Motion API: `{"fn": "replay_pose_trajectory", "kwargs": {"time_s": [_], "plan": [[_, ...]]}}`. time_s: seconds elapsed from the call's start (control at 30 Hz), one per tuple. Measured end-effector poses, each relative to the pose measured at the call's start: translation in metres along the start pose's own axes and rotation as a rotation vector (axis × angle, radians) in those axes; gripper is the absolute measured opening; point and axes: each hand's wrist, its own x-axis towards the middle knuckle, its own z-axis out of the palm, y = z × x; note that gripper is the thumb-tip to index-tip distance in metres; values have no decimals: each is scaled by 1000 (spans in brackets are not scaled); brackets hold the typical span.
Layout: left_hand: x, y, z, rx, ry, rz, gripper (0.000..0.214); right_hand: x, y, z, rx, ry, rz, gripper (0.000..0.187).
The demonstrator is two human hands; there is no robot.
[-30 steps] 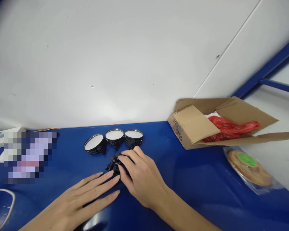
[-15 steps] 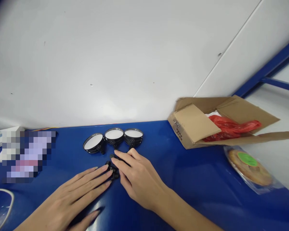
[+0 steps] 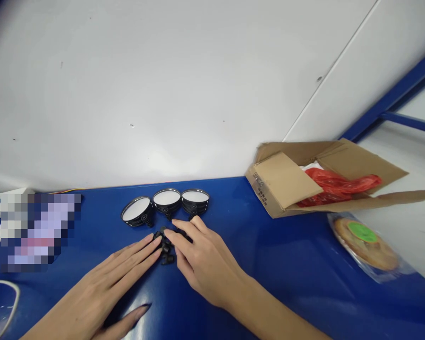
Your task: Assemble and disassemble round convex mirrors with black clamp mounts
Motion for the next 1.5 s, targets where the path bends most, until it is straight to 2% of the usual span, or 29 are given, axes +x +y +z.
{"fn": "replay_pose_trajectory", "kwargs": {"time_s": [0.1,0.33,0.63,0.83,1.03,1.13,1.33,1.5], "plan": [[-1,1,0,18,-5,13,84,0,0,-1,16,-15,3,44],[1,2,-3,20,-11,51,66,4,-3,-3,-40,-69,-14,53],[0,2,3,-62,-40,-1,78,-1,-4,5,-111,-82,69,75],[0,-2,4,-40,-64,18,82,1,-4,3,-103,-41,71,59],[-12,-2,9,-28,-83,-66,86,3,-8,2,-113,-37,71,51],[-14,-2,11,-66,-87,-104,87,2,-8,4,-110,21,87,45],[-10,-3,8,-109,-38,-118,87,-2,-4,6,-83,154,241,34],[-6,-4,5,-86,-41,-85,88,-3,-3,4,-40,89,307,30]]}}
